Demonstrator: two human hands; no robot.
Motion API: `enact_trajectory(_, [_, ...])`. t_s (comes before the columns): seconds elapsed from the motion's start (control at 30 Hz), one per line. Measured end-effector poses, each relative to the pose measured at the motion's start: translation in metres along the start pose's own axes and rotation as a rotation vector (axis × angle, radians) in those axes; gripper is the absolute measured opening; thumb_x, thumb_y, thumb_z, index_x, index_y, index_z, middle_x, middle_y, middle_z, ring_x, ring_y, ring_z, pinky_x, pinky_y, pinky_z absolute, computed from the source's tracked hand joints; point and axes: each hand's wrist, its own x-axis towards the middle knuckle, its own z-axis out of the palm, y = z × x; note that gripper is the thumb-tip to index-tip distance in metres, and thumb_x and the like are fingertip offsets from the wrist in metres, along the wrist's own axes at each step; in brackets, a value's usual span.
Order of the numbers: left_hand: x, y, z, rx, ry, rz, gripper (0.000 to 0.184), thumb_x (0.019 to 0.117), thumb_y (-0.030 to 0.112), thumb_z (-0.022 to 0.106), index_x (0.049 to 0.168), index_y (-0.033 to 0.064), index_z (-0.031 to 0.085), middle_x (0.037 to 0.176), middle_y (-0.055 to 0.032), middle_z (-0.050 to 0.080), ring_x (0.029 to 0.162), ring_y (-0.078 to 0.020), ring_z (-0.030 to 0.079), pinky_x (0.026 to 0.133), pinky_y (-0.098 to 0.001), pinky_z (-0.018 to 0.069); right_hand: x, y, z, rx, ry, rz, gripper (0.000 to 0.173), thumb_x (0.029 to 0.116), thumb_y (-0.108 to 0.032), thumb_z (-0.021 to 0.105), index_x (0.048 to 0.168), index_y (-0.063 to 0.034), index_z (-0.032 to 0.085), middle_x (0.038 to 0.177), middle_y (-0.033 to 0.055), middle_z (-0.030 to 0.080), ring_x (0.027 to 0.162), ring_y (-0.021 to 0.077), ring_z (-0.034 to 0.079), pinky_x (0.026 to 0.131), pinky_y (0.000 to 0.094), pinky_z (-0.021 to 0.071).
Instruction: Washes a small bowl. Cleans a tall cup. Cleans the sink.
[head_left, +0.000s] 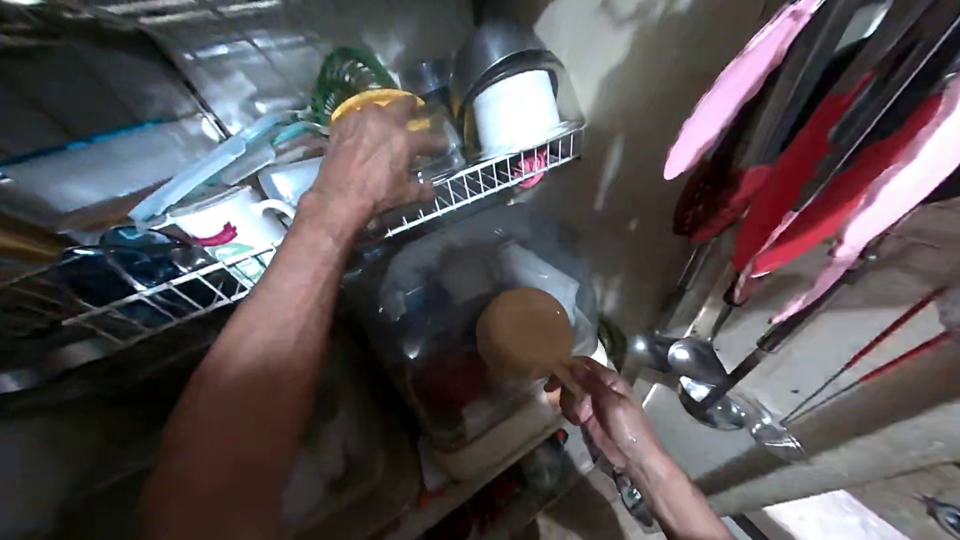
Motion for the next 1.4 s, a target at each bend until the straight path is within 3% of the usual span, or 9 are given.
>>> enact_trajectory(0.17, [0.015, -0.011, -0.012, -0.004, -0.001, 0.039, 0.056, 0.0797, 0.036, 0.084, 0.133, 0.0282, 0.069, 0.147, -0.0201, 0.055, 0.121, -0.0516, 0.059, 0.093, -0.0751, 0.0448, 0.038, -0.029, 0.030, 0.051, -0.017, -0.060, 0.029, 0.1089, -0.018, 0.041, 0.113, -0.0007, 0.063, 0.097, 0.0119, 0.074, 0.063, 0.0097, 0.064, 0.057, 0.0244, 0.0547])
enact_trajectory(0.37, [0.041, -0.035, -0.031, -0.096, 0.005, 0.024, 0.055, 0.0768, 0.039, 0.083, 0.129, 0.0234, 0.072, 0.136, -0.0158, 0.064, 0.116, -0.0464, 0.062, 0.094, -0.0747, 0.0444, 0.098, -0.071, 0.073, -0.131, -0.047, -0.193, 0.034, 0.1111, -0.024, 0.037, 0.117, -0.0034, 0.064, 0.101, 0.0118, 0.073, 0.066, 0.0123, 0.064, 0.062, 0.0274, 0.0555])
enact_trajectory(0.47, [0.045, -0.036, -0.040, -0.097, -0.020, 0.003, 0.056, 0.0764, 0.040, 0.084, 0.129, 0.0244, 0.072, 0.138, -0.0158, 0.063, 0.118, -0.0434, 0.062, 0.098, -0.0710, 0.0451, 0.122, -0.091, 0.090, -0.189, -0.084, -0.172, 0.037, 0.1123, -0.028, 0.035, 0.121, -0.0067, 0.063, 0.106, 0.0090, 0.074, 0.063, 0.0095, 0.063, 0.058, 0.0241, 0.0542])
enact_trajectory(0.6, [0.053, -0.042, -0.042, -0.120, -0.024, 0.010, 0.055, 0.0761, 0.036, 0.087, 0.128, 0.0248, 0.073, 0.134, -0.0171, 0.065, 0.117, -0.0431, 0.063, 0.098, -0.0698, 0.0464, 0.142, -0.107, 0.103, -0.208, -0.085, -0.079, 0.032, 0.1101, -0.036, 0.044, 0.113, -0.0126, 0.066, 0.097, 0.0057, 0.076, 0.056, 0.0079, 0.062, 0.053, 0.0214, 0.0525])
enact_trajectory(0.7, [0.057, -0.044, -0.045, -0.124, -0.024, 0.008, 0.056, 0.0757, 0.037, 0.086, 0.129, 0.0241, 0.072, 0.133, -0.0172, 0.066, 0.118, -0.0432, 0.063, 0.099, -0.0697, 0.0459, 0.165, -0.119, 0.114, -0.187, -0.046, -0.043, 0.034, 0.1110, -0.028, 0.043, 0.113, -0.0020, 0.066, 0.097, 0.0121, 0.077, 0.061, 0.0151, 0.069, 0.057, 0.0283, 0.0589])
enact_trajectory(0.93, [0.053, -0.037, -0.043, -0.118, -0.024, -0.073, 0.060, 0.0755, 0.039, 0.086, 0.132, 0.0266, 0.070, 0.138, -0.0155, 0.063, 0.119, -0.0427, 0.062, 0.099, -0.0706, 0.0460, 0.192, -0.137, 0.145, -0.131, 0.065, 0.093, 0.040, 0.1101, -0.035, 0.046, 0.132, -0.0024, 0.053, 0.102, 0.0144, 0.077, 0.066, 0.0185, 0.073, 0.058, 0.0275, 0.0608])
enact_trajectory(1.1, [0.054, -0.040, -0.037, -0.148, 0.004, -0.060, 0.058, 0.0759, 0.038, 0.085, 0.131, 0.0244, 0.071, 0.136, -0.0170, 0.063, 0.118, -0.0435, 0.062, 0.098, -0.0704, 0.0464, 0.212, -0.134, 0.150, -0.046, 0.058, 0.133, 0.037, 0.1101, -0.034, 0.045, 0.130, -0.0033, 0.054, 0.098, 0.0141, 0.077, 0.070, 0.0176, 0.074, 0.061, 0.0266, 0.0608])
enact_trajectory(1.4, [0.054, -0.038, -0.038, -0.162, -0.009, -0.066, 0.061, 0.0756, 0.042, 0.085, 0.132, 0.0223, 0.070, 0.132, -0.0183, 0.065, 0.117, -0.0447, 0.062, 0.097, -0.0735, 0.0440, 0.227, -0.134, 0.159, -0.021, 0.130, 0.160, 0.029, 0.1082, -0.027, 0.048, 0.122, -0.0016, 0.053, 0.089, 0.0152, 0.076, 0.065, 0.0187, 0.073, 0.056, 0.0283, 0.0597])
